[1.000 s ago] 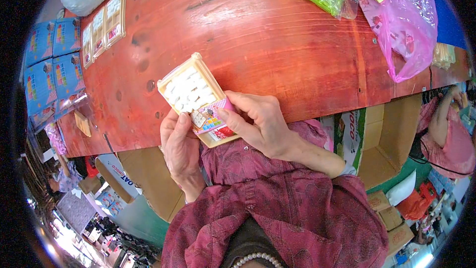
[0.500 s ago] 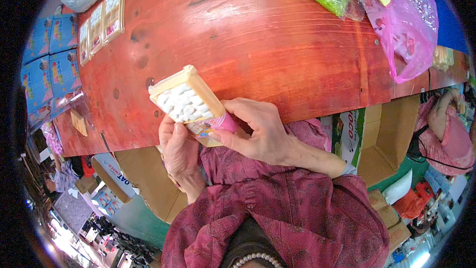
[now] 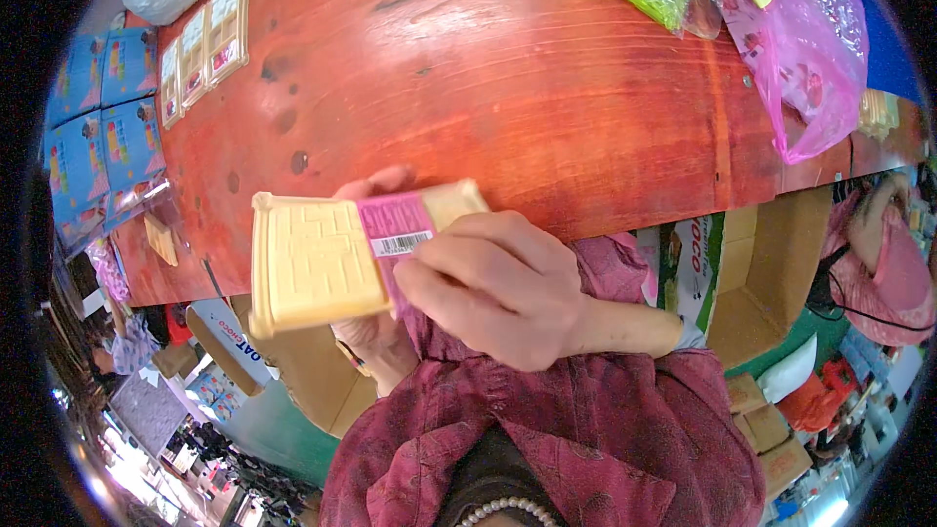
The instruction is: Manually applying paper labels and adhesive to seal plastic trays filled with small toy components.
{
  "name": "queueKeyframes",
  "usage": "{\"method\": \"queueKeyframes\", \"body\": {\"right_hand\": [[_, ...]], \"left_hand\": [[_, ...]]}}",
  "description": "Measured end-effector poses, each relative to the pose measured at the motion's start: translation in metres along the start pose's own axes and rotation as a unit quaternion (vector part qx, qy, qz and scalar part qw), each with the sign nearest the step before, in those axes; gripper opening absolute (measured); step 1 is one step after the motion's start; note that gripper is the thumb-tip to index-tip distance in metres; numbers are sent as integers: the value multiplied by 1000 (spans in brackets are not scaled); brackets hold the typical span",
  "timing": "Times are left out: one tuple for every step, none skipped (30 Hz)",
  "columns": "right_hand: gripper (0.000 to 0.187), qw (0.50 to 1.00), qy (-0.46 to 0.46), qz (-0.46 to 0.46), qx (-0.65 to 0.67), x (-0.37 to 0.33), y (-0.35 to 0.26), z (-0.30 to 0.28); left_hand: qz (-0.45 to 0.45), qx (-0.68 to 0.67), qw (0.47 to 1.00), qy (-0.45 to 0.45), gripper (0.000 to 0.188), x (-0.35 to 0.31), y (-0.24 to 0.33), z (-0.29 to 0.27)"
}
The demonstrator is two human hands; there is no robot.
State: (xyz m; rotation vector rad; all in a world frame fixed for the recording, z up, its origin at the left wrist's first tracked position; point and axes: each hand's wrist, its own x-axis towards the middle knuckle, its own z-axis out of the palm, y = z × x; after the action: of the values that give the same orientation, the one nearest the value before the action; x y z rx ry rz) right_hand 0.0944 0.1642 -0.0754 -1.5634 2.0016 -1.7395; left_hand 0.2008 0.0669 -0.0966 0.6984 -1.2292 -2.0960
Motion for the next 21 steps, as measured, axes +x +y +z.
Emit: {"method": "queueKeyframes", "body": {"right_hand": [[31,997,66,-18,-20,-1,-1,9],[30,990,131,-35,-40,-1,-2,14],[30,990,131,-34,-40,-1,0,9],[29,993,52,-58,-87,0,3,1],[28,988,-28,-80,-132,1,5,-4],[28,987,-34,-68,-143,-6,6,-1],[28,987,-35,-69,-141,-6,6,-2],[29,990,-58,-50,-115,-6,7,-4],[31,992,-82,-31,-89,-6,7,-6],[31,992,-83,-31,-88,-7,9,-7],[33,992,-93,-30,-79,-7,12,-8],[35,992,-104,-29,-71,-7,13,-8],[35,992,-105,-29,-71,-7,13,-8],[35,993,-77,-11,-87,-6,13,-7],[35,993,-50,6,-103,-6,12,-6],[36,989,-47,26,-136,-3,10,-6],[36,989,-49,26,-136,-2,11,-4],[36,988,-36,39,-142,-3,13,-2],[37,987,-24,53,-149,-4,15,-1],[36,987,-23,45,-155,-4,15,-1],[36,987,-24,45,-156,-5,16,-2]], "left_hand": [[-1,1,1000,-1,76,2,2,2],[-18,-165,986,-33,85,3,5,4],[-34,-326,943,-63,94,4,6,4],[-34,-325,943,-63,94,5,8,2],[-55,-355,931,-62,96,7,10,-1],[-77,-385,918,-60,98,8,13,-5],[-97,-414,903,-58,100,9,15,-10],[-118,-442,887,-55,102,10,16,-14],[-138,-470,870,-53,104,10,17,-18],[-146,-416,897,-17,94,8,17,-22],[-146,-417,897,-16,94,6,19,-27],[-153,-260,953,14,86,5,22,-33],[-157,-96,982,44,80,6,24,-34],[-158,-147,974,76,69,5,26,-28],[-158,-147,973,77,69,5,28,-27],[-150,-93,982,72,64,4,29,-27],[-141,-38,987,68,60,3,30,-27],[-140,-39,987,69,60,2,32,-25],[-122,-34,988,88,56,1,31,-21],[-104,-29,988,107,52,-1,29,-18],[-104,-30,988,108,52,-2,27,-17]]}}
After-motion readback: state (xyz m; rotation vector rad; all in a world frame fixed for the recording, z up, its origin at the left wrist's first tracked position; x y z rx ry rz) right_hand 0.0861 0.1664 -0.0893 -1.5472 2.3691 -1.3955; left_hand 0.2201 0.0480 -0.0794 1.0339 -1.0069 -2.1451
